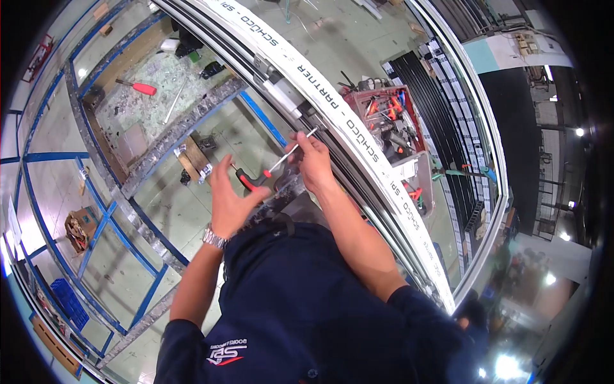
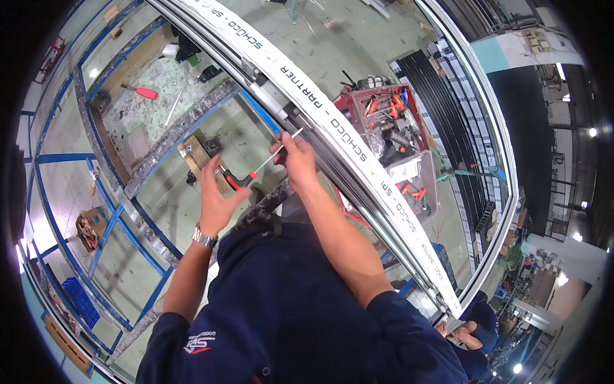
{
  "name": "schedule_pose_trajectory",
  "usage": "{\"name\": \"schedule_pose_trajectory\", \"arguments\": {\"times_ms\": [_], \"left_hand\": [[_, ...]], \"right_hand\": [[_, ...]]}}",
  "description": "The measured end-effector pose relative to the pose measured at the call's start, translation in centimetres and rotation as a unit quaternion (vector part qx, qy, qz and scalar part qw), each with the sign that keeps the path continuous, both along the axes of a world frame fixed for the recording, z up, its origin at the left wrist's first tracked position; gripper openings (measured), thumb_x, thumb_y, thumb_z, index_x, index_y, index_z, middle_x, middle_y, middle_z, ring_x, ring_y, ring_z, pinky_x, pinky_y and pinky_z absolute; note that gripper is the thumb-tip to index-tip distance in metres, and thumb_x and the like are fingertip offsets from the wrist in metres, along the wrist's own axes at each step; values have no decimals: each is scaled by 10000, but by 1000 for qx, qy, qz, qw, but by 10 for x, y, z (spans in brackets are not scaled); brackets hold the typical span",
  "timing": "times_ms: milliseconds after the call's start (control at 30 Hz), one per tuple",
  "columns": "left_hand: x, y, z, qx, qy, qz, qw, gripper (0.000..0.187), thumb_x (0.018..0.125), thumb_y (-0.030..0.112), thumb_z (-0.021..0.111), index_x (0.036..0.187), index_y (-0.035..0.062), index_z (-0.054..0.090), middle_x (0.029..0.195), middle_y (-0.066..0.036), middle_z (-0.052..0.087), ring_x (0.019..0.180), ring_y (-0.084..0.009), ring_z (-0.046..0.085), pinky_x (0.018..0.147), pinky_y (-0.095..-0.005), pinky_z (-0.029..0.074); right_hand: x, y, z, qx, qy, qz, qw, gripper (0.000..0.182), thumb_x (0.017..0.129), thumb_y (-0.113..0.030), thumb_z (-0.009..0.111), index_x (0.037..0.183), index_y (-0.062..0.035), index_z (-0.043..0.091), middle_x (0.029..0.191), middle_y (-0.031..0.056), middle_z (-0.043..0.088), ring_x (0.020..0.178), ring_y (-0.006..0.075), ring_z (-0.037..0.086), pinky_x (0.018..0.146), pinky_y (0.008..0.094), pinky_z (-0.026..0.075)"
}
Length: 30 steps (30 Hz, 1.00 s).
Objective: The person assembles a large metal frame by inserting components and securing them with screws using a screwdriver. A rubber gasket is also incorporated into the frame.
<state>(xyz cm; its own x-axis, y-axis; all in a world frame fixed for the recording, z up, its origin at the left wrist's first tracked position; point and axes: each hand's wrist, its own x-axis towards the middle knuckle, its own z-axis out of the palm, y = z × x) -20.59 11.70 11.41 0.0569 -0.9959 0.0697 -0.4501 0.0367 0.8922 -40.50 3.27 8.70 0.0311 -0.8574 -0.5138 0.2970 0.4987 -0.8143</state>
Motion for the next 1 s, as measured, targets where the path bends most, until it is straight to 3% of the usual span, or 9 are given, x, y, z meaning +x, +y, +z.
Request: {"name": "schedule_pose_trajectory", "arguments": {"times_ms": [133, 233, 367, 433, 567, 767, 867, 933, 1000], "left_hand": [[5, 11, -11, 406, 465, 20, 787, 390, 826, 202, 692, 1142, -17, 626, 1052, -128, 641, 1085, -294, 586, 907, -396, 478], [-8, 16, -12, -40, -139, -41, 989, 377, 779, 52, 615, 1154, 38, 645, 1065, -113, 646, 1052, -314, 590, 876, -413, 479], [-6, 14, -8, -72, -178, -53, 980, 538, 757, 17, 608, 1291, 46, 552, 1127, -123, 644, 1017, -296, 610, 823, -397, 504], [2, 20, -28, 169, 193, -22, 966, 492, 832, 145, 650, 1291, 26, 519, 1126, -152, 656, 967, -262, 650, 769, -367, 539], [22, 15, -25, 457, 585, -48, 668, 576, 916, 459, 645, 1236, 2, 499, 1060, -197, 685, 824, -226, 707, 669, -332, 587], [0, 15, -23, 487, 547, -23, 681, 583, 918, 480, 630, 1221, 5, 479, 941, -176, 703, 729, -259, 707, 628, -358, 582], [-13, 16, -6, 219, 171, 42, 960, 633, 842, 333, 702, 1333, 20, 456, 878, -163, 684, 742, -294, 679, 665, -401, 546], [-11, 17, -16, 35, -185, 2, 982, 603, 841, 252, 666, 1387, 94, 464, 923, -165, 672, 762, -348, 636, 712, -448, 510], [-9, 23, -19, -35, -168, -45, 984, 732, 865, 319, 654, 1497, 121, 343, 1031, -163, 685, 750, -341, 611, 724, -437, 502]], "right_hand": [[2, 1, -1, 0, -41, -13, 999, 359, 1017, -340, 525, 1093, 3, 597, 801, 73, 646, 628, 120, 577, 593, 260, 470], [6, 6, 0, 8, -45, -33, 998, 348, 1010, -333, 544, 1076, 3, 607, 791, 66, 644, 619, 120, 569, 597, 272, 465], [0, 3, -1, 10, 3, -18, 1000, 300, 1000, -308, 574, 1032, -15, 630, 754, 54, 645, 602, 120, 563, 602, 284, 460], [-1, 1, -1, 4, -8, -12, 1000, 312, 1002, -315, 568, 1042, -12, 630, 758, 55, 643, 605, 118, 559, 604, 281, 458], [-2, 2, 0, -7, -35, -4, 999, 383, 1021, -335, 514, 1108, 25, 610, 755, 49, 611, 624, 121, 525, 601, 273, 429], [-2, 4, -11, 2, 9, -34, 999, 357, 988, -310, 568, 1156, -6, 652, 768, 5, 536, 713, 124, 494, 633, 280, 391], [8, 0, -5, 34, 8, -67, 997, 276, 970, -283, 585, 1087, -43, 655, 854, 36, 620, 758, 119, 557, 619, 271, 434], [9, 1, -15, -3, 15, -58, 998, 211, 961, -223, 628, 1010, -17, 635, 818, 44, 617, 696, 125, 557, 615, 262, 440], [-7, -1, -29, -41, -38, -26, 998, 242, 965, -230, 635, 1053, -6, 623, 774, 35, 584, 644, 109, 508, 578, 248, 405]]}}
